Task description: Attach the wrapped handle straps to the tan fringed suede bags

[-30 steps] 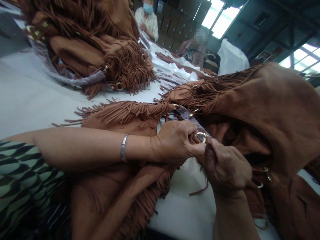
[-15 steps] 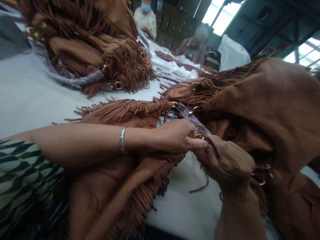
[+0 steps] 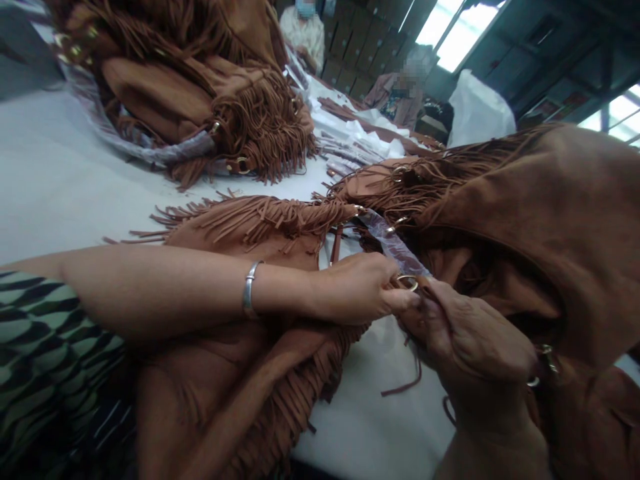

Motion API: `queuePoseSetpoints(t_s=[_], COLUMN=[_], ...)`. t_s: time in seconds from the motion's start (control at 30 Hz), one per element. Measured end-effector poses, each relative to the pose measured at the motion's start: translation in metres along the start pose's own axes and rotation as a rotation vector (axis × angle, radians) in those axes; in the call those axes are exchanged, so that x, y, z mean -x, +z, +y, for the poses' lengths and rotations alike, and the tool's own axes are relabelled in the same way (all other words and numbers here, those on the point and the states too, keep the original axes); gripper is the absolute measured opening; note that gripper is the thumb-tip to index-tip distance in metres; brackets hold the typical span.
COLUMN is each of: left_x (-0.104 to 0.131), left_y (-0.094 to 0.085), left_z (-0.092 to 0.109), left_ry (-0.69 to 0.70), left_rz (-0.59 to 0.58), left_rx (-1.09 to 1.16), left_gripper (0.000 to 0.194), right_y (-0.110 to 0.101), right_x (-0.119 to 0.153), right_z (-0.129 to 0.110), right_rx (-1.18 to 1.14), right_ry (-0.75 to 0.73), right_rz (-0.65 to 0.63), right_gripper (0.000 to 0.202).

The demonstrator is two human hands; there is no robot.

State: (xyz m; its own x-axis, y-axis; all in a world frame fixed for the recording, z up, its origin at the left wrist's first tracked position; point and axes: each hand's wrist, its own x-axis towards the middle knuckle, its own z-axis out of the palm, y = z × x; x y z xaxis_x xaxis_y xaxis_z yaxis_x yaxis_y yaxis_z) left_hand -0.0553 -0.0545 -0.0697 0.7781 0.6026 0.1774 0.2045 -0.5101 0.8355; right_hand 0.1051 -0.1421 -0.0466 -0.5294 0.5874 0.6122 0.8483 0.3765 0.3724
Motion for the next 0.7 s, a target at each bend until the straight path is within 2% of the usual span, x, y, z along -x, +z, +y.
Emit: queuePoseSetpoints(t_s=[0.1, 0.2, 0.47, 0.53, 0.7], left_x=[0.003, 0.005, 0.005, 0.003, -0.003], left_y=[0.002, 0.005, 0.015, 0.016, 0.020], left_z=[0.003, 0.005, 0.000, 0.001, 0.007], left_ry=[0.059, 0.097, 0.165, 0.156, 0.173], left_rz=[0.010, -0.015, 0.012, -0.011, -0.108], left_rx=[-0.282, -0.461, -0.611, -0.635, -0.700], left_gripper=[0.029, 0.031, 0.033, 0.032, 0.030], right_y=[-0.007, -0.013, -0.015, -0.014, -0.022], right_x=[0.000, 0.000, 0.004, 0.003, -0.008], right_z=[0.000, -0.002, -0.004, -0.004, -0.010], right_rx=[-0.083, -0.128, -0.110, -0.087, 0.082], right_ry=[0.036, 0.077, 0.190, 0.253, 0.370], right_rz=[-0.055, -0.096, -0.256, -0.339, -0.671], right_gripper=[0.019, 0.019, 0.021, 0.021, 0.020])
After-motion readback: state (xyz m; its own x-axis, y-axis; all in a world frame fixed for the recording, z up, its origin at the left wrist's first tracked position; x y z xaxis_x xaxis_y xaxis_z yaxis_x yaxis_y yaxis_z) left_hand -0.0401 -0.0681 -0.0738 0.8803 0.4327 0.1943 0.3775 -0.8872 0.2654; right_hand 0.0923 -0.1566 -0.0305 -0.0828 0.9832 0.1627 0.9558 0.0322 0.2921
